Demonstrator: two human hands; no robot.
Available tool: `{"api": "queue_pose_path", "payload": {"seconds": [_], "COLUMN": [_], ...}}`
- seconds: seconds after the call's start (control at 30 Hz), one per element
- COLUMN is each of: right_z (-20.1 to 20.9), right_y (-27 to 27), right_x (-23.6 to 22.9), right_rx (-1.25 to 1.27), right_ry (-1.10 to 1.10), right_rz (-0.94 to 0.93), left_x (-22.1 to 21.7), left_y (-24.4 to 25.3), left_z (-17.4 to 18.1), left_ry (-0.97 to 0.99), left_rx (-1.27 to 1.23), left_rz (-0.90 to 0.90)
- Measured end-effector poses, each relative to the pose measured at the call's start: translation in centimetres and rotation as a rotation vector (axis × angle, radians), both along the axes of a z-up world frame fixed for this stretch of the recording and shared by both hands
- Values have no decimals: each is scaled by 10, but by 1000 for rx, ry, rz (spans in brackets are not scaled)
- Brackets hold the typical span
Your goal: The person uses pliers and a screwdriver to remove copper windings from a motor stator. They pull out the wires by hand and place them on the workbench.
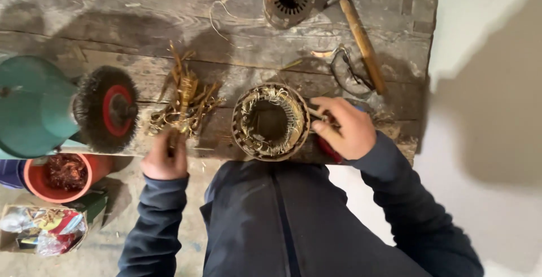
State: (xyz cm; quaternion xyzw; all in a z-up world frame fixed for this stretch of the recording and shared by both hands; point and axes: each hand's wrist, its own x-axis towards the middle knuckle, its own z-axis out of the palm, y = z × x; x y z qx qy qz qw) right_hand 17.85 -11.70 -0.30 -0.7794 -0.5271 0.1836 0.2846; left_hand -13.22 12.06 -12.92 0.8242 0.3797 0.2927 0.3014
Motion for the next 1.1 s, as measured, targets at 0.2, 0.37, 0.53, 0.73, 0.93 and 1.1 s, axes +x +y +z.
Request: {"api": "queue_pose_path", "payload": {"seconds": [0.2,0.37,0.53,0.73,0.93,1.1], "right_z": [-42,-56,-71,-104,-128,-148], "right_y": [-32,-60,-78,-83,-75,-77], "right_x": [-16,-12,-3,17,51,69], "right_rx": [-118,-100,-124,-40,-120,-196], "right_ry": [16,-23,-94,-325,-412,-410], "right_rz": [-214,-241,-290,-298,-295,-235], "left_x": [3,18,19,21,51,73], "left_y": [24,34,32,7,-23,-23], "left_z": [-44,-36,-8,-8,60,84], "left_ry": [213,376,395,192,-89,-53], "left_rx": [244,231,203,313,280,348], "left_rz": [55,31,15,-48,-434,-634]}}
